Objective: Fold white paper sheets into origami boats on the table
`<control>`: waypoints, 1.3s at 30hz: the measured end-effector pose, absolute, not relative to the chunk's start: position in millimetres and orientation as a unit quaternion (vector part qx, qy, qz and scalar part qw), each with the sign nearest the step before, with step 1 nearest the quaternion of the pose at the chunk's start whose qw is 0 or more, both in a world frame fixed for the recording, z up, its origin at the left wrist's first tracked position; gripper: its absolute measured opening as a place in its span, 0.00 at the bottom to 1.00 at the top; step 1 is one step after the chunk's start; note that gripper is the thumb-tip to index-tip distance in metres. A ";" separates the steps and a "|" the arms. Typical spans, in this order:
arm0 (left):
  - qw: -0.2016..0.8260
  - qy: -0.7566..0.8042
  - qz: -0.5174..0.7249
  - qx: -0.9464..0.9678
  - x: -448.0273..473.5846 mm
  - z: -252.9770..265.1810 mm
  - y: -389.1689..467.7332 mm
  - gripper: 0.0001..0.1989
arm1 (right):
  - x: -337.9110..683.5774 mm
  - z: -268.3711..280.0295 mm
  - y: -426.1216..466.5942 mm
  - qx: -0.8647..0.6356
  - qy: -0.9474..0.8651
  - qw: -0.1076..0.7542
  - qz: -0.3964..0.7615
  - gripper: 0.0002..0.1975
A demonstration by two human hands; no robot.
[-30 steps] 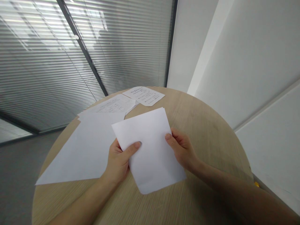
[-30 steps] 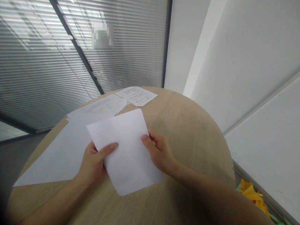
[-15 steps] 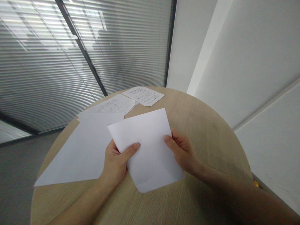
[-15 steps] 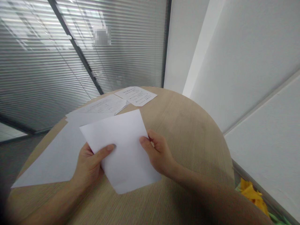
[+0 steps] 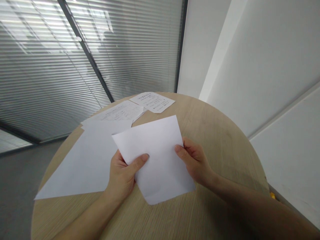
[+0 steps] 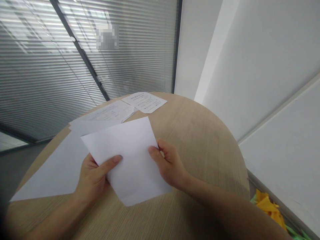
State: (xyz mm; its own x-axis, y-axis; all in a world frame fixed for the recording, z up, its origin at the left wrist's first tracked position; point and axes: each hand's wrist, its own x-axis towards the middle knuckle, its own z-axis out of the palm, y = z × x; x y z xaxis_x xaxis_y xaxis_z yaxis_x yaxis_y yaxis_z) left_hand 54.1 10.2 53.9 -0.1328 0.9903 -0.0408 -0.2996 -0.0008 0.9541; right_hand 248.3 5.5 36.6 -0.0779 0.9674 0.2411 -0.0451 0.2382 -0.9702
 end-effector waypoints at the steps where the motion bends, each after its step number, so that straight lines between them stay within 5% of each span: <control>1: 0.539 0.457 0.597 0.379 53.9 53.7 10.2 0.24 | 248.2 36.6 5.4 -0.406 -0.568 0.545 0.465 0.15; 39: 0.503 0.471 0.628 0.362 58.4 61.7 5.3 0.17 | 249.9 39.9 -0.7 -0.408 -0.568 0.553 0.454 0.17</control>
State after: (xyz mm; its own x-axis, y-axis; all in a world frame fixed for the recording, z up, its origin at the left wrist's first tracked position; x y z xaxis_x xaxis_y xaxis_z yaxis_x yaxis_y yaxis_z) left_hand 58.4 5.3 61.7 -0.2317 0.9726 -0.0205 -0.2913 -0.0492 0.9554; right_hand 249.9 -0.7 39.9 -0.0565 0.9646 0.2575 -0.0387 0.2556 -0.9660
